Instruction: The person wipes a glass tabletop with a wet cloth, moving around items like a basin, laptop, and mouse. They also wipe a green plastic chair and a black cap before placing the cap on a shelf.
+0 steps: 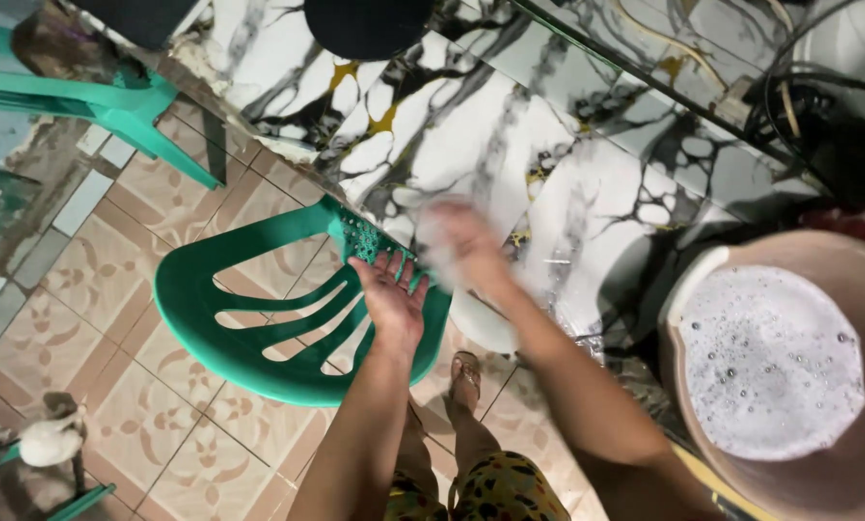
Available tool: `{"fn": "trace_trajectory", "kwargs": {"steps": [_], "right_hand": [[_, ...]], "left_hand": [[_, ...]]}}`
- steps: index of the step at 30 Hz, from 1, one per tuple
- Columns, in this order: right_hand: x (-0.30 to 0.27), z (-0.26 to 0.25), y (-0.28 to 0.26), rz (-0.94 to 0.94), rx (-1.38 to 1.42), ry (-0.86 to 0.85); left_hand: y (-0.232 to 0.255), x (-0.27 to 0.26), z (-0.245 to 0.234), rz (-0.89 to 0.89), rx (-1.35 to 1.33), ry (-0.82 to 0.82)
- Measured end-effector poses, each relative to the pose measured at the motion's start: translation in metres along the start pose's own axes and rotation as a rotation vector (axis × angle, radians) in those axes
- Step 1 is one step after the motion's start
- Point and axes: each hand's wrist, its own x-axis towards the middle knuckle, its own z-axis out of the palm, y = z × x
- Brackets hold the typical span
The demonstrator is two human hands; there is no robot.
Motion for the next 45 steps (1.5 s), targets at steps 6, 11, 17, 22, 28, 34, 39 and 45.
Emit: {"fn": "trace_trajectory", "kwargs": {"steps": [6, 11, 17, 22, 28, 34, 39, 45], "right_hand": [[0.002, -0.127, -0.1, 0.064, -1.462, 0.497], [-0.022, -0.027, -0.079, -0.082, -1.43, 0.229], [-0.044, 0.026, -0.08, 0.156, -0.421, 0.101], [-0.05, -0.08, -0.111, 0.306, 0.314, 0.694], [-0.097, -0.018, -0.107, 0.139, -1.595, 0.216], [-0.086, -0.041, -0.1, 0.26, -1.355, 0.148], [-0.05, -0.18, -0.068, 0.15, -1.462, 1.027], [0.05, -0.203, -0.066, 0.337, -1.79, 0.857]], "left_hand": [[-0.01, -0.041, 0.051, -0.213, 0.243, 0.076], [-0.026, -0.039, 0.045, -0.198, 0.26, 0.066], [-0.028, -0.023, 0.009, -0.177, 0.147, -0.087], [-0.023, -0.05, 0.034, -0.247, 0.286, 0.014], [-0.041, -0.07, 0.053, 0.118, 0.855, -0.073], [-0.044, -0.044, 0.068, 0.512, 1.504, -0.366], [-0.024, -0.004, 0.076, 0.658, 1.813, -0.333], [0.028, 0.038, 0.052, 0.641, 1.953, -0.191]]}}
